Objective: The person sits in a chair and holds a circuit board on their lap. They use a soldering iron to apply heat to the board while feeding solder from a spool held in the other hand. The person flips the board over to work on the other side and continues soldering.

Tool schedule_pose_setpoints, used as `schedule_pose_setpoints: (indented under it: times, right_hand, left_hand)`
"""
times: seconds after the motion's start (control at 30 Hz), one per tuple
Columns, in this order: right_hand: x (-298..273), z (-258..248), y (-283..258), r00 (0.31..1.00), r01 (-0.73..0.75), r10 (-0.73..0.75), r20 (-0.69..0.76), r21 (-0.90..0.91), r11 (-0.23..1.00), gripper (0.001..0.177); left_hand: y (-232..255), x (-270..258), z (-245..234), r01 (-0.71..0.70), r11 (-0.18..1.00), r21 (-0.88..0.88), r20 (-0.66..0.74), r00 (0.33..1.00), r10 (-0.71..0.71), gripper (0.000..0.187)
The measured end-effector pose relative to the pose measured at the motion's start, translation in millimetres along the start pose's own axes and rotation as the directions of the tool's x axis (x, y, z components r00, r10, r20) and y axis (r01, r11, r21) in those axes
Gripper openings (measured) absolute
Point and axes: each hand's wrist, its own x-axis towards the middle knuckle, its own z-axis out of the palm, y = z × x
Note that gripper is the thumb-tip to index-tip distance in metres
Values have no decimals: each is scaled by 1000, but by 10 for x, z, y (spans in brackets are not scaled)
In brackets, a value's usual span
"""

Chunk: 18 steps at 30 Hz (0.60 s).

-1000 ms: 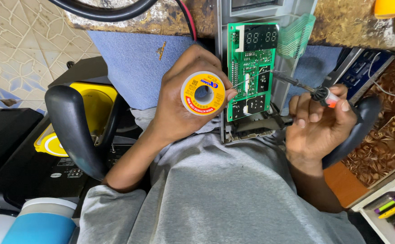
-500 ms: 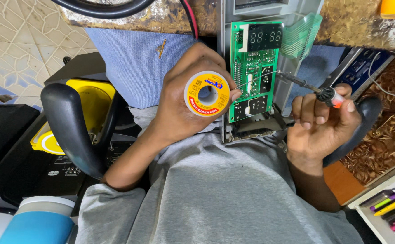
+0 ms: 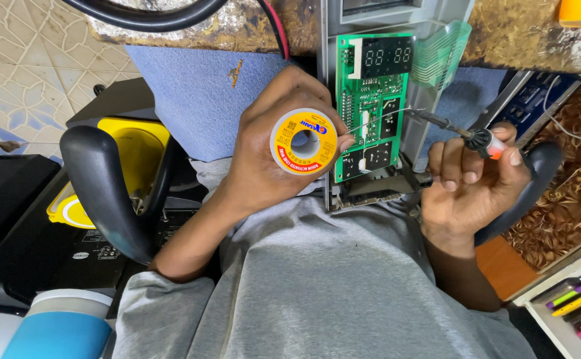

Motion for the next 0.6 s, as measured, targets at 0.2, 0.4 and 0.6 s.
schedule_pose_setpoints:
  times: [0.2,0.4,0.6]
  right_hand:
    - [-4,52,2,1000,2,-2,-7,-9,1000,15]
    - [-6,44,4,1000,6,-6,-6,-8,1000,15]
    - [-2,44,2,1000,3,-3,17,-12,1000,15]
  left_hand:
    - [5,7,2,-5,1000,4,4,1000,5,12]
    - [0,7,2,-13,1000,19,9,1000,13,12]
    - [7,6,1,-7,1000,19,8,1000,7,12]
